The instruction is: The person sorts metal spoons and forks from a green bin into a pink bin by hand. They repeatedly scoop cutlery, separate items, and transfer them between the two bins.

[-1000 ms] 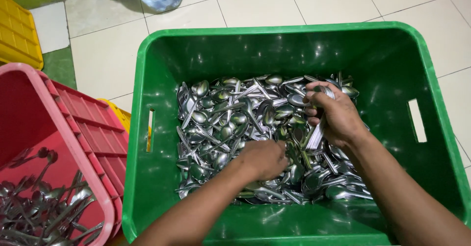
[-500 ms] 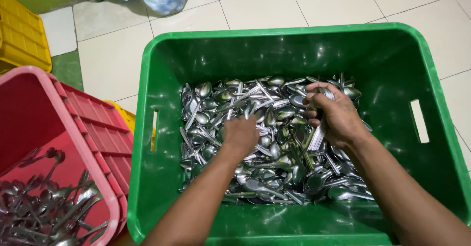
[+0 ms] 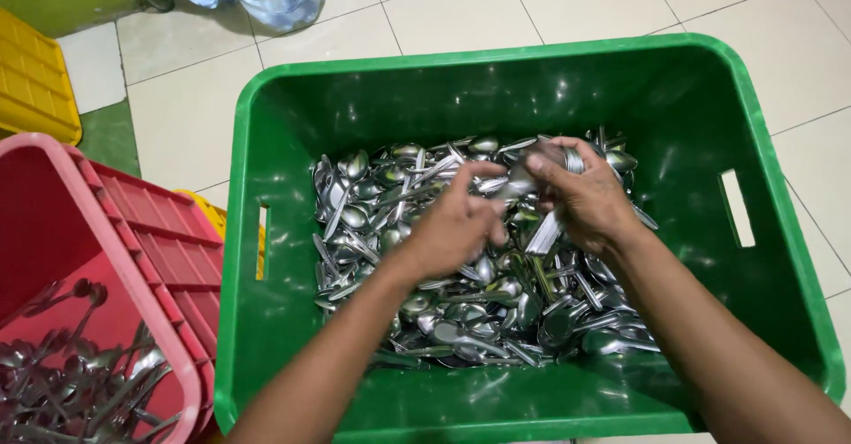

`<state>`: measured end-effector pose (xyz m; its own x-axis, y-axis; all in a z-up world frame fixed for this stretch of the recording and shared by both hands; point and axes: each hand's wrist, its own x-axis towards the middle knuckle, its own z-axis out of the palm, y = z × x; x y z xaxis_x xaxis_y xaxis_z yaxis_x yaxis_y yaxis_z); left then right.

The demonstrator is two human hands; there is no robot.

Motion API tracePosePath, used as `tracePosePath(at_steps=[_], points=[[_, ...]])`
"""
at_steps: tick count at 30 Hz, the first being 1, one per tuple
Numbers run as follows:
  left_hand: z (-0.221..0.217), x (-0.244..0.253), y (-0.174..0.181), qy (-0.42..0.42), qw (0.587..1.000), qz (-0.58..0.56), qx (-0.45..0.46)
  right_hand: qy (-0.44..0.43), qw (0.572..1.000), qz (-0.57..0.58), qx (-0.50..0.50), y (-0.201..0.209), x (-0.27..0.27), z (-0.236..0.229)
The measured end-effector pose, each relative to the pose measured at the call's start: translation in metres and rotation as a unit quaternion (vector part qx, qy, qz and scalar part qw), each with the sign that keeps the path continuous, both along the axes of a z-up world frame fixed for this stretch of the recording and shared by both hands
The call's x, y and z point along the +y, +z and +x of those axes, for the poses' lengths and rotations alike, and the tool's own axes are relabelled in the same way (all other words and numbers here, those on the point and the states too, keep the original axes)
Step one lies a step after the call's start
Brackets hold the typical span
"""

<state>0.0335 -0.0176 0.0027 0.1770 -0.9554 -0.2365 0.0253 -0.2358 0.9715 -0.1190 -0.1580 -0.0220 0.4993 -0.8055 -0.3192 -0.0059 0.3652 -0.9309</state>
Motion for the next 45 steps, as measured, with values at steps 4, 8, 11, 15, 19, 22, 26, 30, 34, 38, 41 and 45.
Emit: tracePosePath(at_steps=[4,8,11,15,19,22,26,30,34,38,41,45], points=[[-0.021,0.000,-0.011,-0.048,0.991,-0.048,0.118,0.002,0.999,-0.031,-0.017,-0.011,-0.010,-0.001],[-0.002,-0.011,-0.051,0.037,0.996,-0.057,0.059,-0.043,0.996,-0.043,-0.060,-0.001,-0.017,-0.003],[0.010,-0.002,-0.047,0.000,0.951,0.150,-0.269,-0.070,0.989,0.031,-0.126,0.018,-0.017,-0.008],[0.010,0.006,-0.124,-0.061,0.846,0.176,-0.500,-0.069,0.990,0.040,-0.113,0.023,-0.021,-0.012],[0.011,-0.001,-0.171,-0.110,0.804,0.231,-0.537,-0.062,0.994,0.031,-0.088,0.013,-0.024,-0.011],[0.034,-0.008,-0.150,-0.068,0.844,0.258,-0.466,-0.050,0.997,0.014,-0.061,0.008,-0.025,-0.010],[0.053,-0.001,-0.074,0.049,0.903,0.260,-0.338,-0.048,0.998,-0.006,-0.051,-0.005,-0.025,-0.010],[0.040,0.001,-0.033,0.100,0.966,0.148,-0.185,-0.036,0.999,-0.006,-0.039,-0.002,-0.020,-0.009],[0.002,0.002,-0.021,0.047,0.996,0.057,-0.054,-0.006,0.999,-0.020,-0.041,0.015,-0.006,-0.004],[-0.018,0.010,-0.009,-0.004,1.000,0.001,-0.006,0.014,0.998,-0.047,-0.044,0.002,-0.012,-0.006],[-0.021,0.011,-0.009,-0.018,1.000,0.006,-0.021,0.033,0.998,-0.034,-0.038,0.010,-0.006,-0.005],[-0.013,0.007,-0.020,-0.033,0.999,0.017,-0.015,0.044,0.997,-0.057,-0.030,0.011,-0.004,-0.005]])
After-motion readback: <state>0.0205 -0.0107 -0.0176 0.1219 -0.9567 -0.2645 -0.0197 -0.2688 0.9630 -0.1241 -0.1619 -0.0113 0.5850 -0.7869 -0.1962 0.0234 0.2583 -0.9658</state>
